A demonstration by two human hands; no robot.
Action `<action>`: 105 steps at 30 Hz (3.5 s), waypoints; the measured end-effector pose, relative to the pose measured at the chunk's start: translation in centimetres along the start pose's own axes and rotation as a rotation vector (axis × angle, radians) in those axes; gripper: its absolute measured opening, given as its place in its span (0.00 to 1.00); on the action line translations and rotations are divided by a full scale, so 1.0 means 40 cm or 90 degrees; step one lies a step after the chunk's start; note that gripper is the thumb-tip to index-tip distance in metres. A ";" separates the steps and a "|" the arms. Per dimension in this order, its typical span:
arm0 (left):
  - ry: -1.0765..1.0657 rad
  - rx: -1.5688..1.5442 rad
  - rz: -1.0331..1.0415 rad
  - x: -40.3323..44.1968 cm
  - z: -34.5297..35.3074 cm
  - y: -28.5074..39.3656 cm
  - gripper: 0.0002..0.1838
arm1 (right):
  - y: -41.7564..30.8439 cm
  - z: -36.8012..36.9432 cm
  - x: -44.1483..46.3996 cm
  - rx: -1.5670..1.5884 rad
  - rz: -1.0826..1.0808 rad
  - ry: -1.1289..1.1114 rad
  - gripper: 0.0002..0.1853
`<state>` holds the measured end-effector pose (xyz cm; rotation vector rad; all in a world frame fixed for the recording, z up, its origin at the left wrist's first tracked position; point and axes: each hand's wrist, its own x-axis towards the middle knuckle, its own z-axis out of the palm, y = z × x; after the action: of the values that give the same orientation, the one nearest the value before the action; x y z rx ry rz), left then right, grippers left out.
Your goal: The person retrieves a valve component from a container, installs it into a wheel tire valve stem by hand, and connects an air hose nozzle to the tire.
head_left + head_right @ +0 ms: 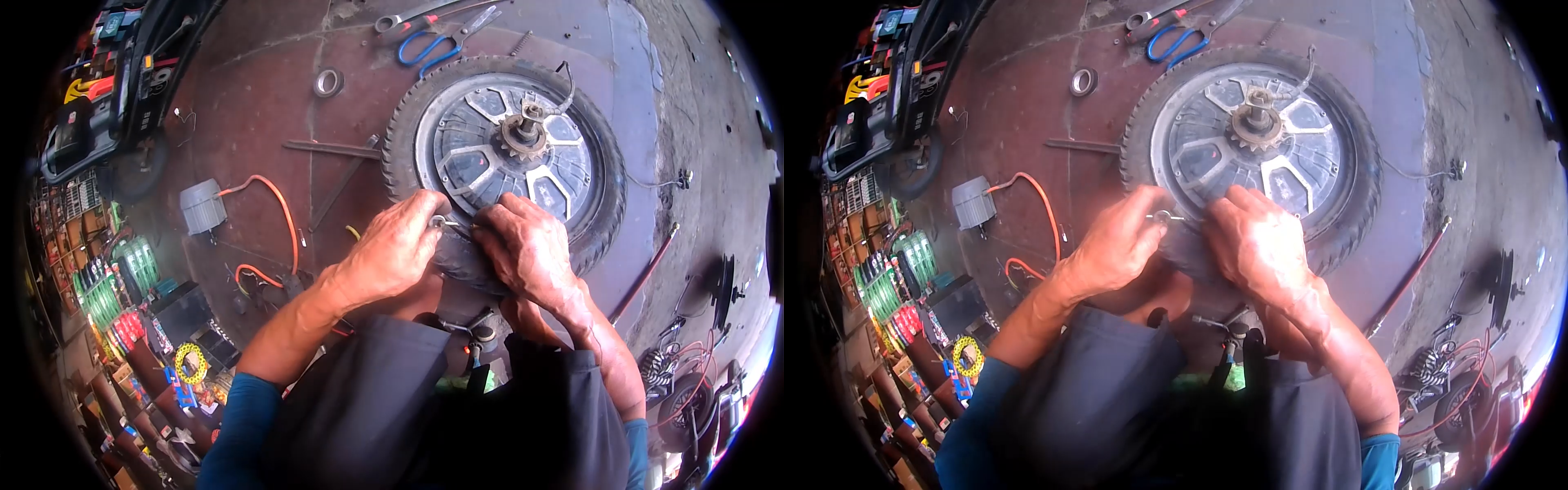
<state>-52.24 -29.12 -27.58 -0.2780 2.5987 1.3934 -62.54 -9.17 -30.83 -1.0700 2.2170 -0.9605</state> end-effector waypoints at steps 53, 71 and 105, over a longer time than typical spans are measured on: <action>0.020 0.063 0.172 0.024 0.025 -0.032 0.15 | 0.008 0.006 0.000 -0.003 -0.024 0.010 0.07; -0.066 -0.076 -0.004 0.034 0.007 0.027 0.09 | 0.016 0.001 -0.017 0.033 -0.050 0.030 0.04; 0.031 -0.027 0.015 0.030 0.026 0.027 0.13 | 0.008 -0.002 -0.004 -0.011 -0.048 0.027 0.05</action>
<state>-53.59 -27.77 -27.56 -0.2909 2.6224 1.4687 -62.65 -8.90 -31.02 -1.1581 2.2371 -1.0066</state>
